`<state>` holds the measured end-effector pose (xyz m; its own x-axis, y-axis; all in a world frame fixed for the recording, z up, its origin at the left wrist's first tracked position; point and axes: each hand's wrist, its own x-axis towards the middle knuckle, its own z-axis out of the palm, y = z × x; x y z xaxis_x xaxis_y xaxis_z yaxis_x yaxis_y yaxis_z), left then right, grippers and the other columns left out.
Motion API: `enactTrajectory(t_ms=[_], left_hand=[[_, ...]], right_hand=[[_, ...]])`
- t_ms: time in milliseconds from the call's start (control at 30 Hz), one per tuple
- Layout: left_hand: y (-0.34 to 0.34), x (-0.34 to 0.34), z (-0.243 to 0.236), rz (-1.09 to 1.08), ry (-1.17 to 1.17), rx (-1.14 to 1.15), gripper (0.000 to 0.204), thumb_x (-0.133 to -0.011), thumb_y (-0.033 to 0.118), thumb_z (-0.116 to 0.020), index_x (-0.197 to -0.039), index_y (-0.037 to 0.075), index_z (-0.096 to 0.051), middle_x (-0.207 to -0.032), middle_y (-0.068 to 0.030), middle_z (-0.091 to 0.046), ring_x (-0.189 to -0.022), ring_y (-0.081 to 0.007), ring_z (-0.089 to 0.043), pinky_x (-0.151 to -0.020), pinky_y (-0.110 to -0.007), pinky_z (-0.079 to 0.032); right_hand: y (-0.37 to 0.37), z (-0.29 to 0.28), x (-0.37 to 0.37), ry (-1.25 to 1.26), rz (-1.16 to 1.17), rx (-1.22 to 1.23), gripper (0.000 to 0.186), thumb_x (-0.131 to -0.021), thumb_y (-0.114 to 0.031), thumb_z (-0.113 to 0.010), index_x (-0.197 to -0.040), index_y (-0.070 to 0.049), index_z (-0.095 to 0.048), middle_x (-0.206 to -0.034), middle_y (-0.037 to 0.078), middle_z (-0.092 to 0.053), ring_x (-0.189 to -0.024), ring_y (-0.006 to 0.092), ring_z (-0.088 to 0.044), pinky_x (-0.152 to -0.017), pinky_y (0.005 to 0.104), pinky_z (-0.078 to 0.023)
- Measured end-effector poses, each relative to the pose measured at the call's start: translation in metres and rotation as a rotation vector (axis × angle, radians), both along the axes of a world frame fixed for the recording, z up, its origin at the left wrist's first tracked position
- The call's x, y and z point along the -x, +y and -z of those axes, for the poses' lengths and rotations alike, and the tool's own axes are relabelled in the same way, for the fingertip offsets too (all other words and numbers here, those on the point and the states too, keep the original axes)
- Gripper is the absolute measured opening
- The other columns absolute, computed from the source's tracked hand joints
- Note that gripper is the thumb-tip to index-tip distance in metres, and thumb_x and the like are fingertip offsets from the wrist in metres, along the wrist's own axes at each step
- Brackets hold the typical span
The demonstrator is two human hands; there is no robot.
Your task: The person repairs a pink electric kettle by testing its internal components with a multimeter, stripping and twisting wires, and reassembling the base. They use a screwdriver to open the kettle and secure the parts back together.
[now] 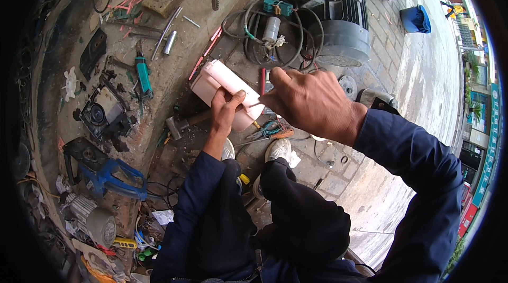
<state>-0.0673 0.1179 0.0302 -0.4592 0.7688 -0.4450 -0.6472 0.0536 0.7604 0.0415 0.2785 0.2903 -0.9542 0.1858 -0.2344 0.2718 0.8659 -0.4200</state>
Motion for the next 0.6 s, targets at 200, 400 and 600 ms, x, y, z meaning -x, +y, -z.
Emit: enactTrajectory(t_ms=[200, 400, 600], left_hand=[[0.001, 0.0, -0.001, -0.006, -0.001, -0.022, 0.029, -0.099, 0.009, -0.071, -0.124, 0.0, -0.059, -0.114, -0.0073, -0.067, -0.102, -0.0163, -0.066, -0.088, -0.033, -0.058], [0.0004, 0.0001, -0.0025, 0.001, -0.016, -0.013, 0.029, -0.099, 0.009, -0.071, -0.124, 0.001, -0.059, -0.115, -0.0072, -0.067, -0.102, -0.0166, -0.066, -0.088, -0.034, -0.059], [0.0013, 0.0, 0.0018, 0.0, 0.01, 0.002, 0.029, -0.099, 0.01, -0.071, -0.124, 0.001, -0.059, -0.115, -0.0072, -0.066, -0.101, -0.0168, -0.066, -0.087, -0.034, -0.059]], right_hand=[[0.0007, 0.0066, 0.0026, 0.28, -0.114, 0.054, 0.027, -0.095, -0.018, -0.071, -0.095, -0.003, -0.049, -0.076, 0.014, -0.06, -0.061, 0.0351, -0.063, -0.053, 0.0444, -0.048], [0.0021, -0.0007, -0.0001, 0.075, -0.035, 0.02, 0.022, -0.094, -0.012, -0.074, -0.101, -0.006, -0.053, -0.087, 0.006, -0.074, -0.073, 0.0305, -0.072, -0.058, 0.0413, -0.054], [0.0063, -0.003, 0.0016, -0.108, 0.023, -0.049, 0.021, -0.095, -0.013, -0.067, -0.109, -0.003, -0.056, -0.085, 0.015, -0.057, -0.067, 0.034, -0.061, -0.06, 0.0443, -0.05]])
